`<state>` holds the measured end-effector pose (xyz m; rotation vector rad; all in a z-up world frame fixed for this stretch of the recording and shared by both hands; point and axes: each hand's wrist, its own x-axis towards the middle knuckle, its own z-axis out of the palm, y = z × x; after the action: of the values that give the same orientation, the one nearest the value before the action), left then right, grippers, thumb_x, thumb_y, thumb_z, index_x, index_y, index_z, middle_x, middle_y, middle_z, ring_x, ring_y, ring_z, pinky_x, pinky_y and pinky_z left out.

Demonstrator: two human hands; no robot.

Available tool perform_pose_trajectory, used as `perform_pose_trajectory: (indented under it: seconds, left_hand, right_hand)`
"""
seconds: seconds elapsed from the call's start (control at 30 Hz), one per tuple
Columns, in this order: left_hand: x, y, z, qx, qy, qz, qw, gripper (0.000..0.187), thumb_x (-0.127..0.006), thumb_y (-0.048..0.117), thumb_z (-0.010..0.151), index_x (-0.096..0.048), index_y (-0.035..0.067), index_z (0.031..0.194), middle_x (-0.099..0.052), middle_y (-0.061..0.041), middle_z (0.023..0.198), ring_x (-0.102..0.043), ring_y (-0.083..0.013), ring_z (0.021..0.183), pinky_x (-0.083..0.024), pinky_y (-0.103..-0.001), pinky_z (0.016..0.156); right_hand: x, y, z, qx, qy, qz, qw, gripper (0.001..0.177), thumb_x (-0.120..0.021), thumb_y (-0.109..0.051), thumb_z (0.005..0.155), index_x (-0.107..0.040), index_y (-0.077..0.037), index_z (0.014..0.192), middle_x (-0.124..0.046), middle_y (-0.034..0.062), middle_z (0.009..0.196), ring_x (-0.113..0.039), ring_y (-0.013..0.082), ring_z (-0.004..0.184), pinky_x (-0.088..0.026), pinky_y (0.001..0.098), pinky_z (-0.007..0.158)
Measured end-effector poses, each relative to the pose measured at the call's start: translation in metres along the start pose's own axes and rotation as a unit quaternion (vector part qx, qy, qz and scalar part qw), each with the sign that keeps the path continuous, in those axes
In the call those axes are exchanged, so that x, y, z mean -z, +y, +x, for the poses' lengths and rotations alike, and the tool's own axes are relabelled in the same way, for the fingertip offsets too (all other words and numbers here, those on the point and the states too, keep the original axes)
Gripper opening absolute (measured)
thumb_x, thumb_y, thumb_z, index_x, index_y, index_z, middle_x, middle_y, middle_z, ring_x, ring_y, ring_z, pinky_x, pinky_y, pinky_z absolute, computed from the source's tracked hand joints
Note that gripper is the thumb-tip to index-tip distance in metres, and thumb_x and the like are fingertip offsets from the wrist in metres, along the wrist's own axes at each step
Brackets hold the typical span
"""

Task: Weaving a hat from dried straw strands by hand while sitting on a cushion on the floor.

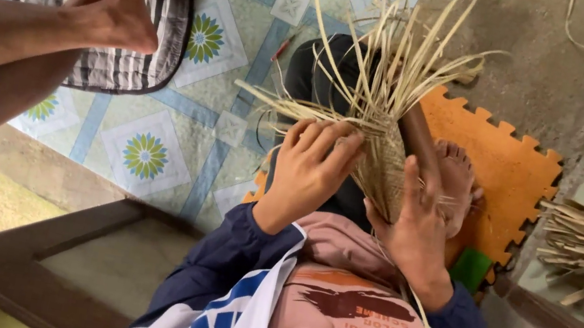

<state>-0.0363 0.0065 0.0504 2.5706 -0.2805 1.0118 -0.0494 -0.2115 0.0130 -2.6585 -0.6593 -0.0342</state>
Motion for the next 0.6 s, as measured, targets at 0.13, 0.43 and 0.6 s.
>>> perform_pose_trajectory:
  seconds: [0.13, 0.43, 0.6]
  left_hand:
    - [0.006, -0.001, -0.001, 0.019, -0.046, 0.036, 0.998, 0.029, -0.07, 0.033, 0.099, -0.068, 0.011, 0.117, -0.064, -0.008, 0.104, -0.064, -0.0275, 0.092, -0.051, -0.039, 0.082]
    - [0.003, 0.013, 0.003, 0.102, -0.082, 0.046, 0.99, 0.046, -0.062, 0.048, 0.102, -0.073, 0.004, 0.11, -0.053, -0.025, 0.144, -0.052, -0.0425, 0.135, -0.027, -0.056, 0.114]
    - [-0.011, 0.005, 0.001, 0.213, -0.099, -0.187, 0.954, 0.03, -0.065, 0.02, 0.104, -0.069, -0.003, 0.086, -0.052, -0.025, 0.142, -0.049, -0.0551, 0.13, -0.031, -0.078, 0.103]
  right_hand:
    - [-0.003, -0.002, -0.002, 0.008, -0.001, -0.003, 1.0, 0.089, -0.072, -0.05, 0.094, -0.033, -0.023, 0.169, -0.053, 0.0231, 0.133, -0.073, 0.0459, 0.096, -0.066, 0.056, 0.058]
    - [0.002, -0.014, -0.005, 0.039, 0.044, -0.07, 0.996, 0.081, -0.071, -0.057, 0.091, -0.048, -0.028, 0.163, -0.055, 0.0151, 0.13, -0.069, 0.0385, 0.099, -0.029, 0.0779, 0.111]
    - [-0.002, -0.005, -0.008, 0.021, -0.056, 0.001, 0.998, 0.102, -0.082, -0.068, 0.068, -0.048, -0.034, 0.159, -0.048, 0.0199, 0.149, -0.065, 0.0424, 0.118, -0.014, 0.0837, 0.114]
